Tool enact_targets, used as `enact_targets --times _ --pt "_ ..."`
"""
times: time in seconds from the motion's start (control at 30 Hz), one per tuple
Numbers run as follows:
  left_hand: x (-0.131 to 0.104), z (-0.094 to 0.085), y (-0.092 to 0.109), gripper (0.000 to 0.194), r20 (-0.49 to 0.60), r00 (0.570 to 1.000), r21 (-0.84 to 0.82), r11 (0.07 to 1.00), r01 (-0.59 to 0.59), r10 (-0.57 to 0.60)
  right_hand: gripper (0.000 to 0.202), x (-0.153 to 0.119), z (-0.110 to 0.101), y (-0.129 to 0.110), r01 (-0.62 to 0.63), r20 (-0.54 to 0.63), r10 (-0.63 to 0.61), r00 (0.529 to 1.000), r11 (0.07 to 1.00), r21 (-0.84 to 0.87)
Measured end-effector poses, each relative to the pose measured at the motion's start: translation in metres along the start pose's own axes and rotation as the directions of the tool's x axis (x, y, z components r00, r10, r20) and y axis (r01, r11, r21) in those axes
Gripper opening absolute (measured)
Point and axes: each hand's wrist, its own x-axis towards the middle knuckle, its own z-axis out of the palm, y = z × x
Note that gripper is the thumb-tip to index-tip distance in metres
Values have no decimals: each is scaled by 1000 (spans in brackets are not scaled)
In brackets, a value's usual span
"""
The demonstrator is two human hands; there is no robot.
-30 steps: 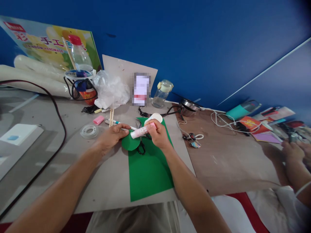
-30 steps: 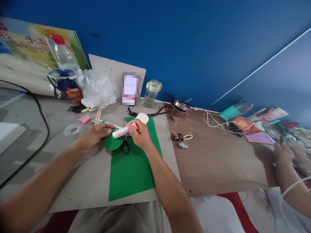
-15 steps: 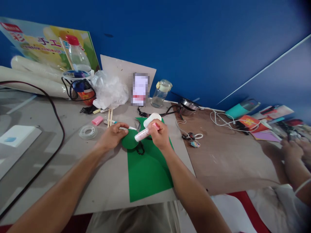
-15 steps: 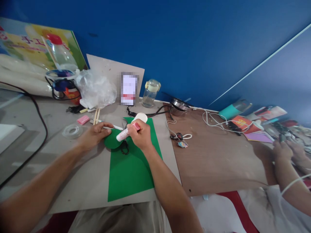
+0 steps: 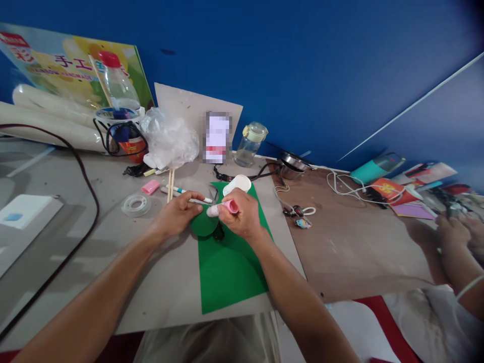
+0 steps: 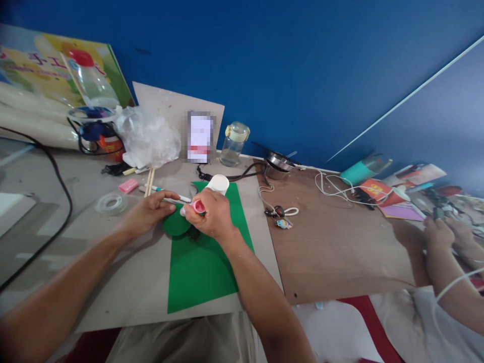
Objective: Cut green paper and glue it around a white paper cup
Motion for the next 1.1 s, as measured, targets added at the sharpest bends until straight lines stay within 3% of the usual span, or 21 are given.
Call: enact_targets --times 0.2,0.5,0.77,1.1 --pt "0 -1 -3 40 47 998 20 999 -42 41 20 1 -1 0 16 -1 -16 1000 999 -44" --pt "-1 0 0 41 23 1000 67 998 -13 11 18 1 -4 3 -43 -130 44 991 999 16" --pt "1 -1 -2 44 53 998 10 1000 -22 21 19 0 -2 -1 22 17 -22 1000 1000 -17" --pt "0 0 -3 45 30 999 25 1000 -14 13 18 0 -3 2 -13 -140 13 990 1000 2"
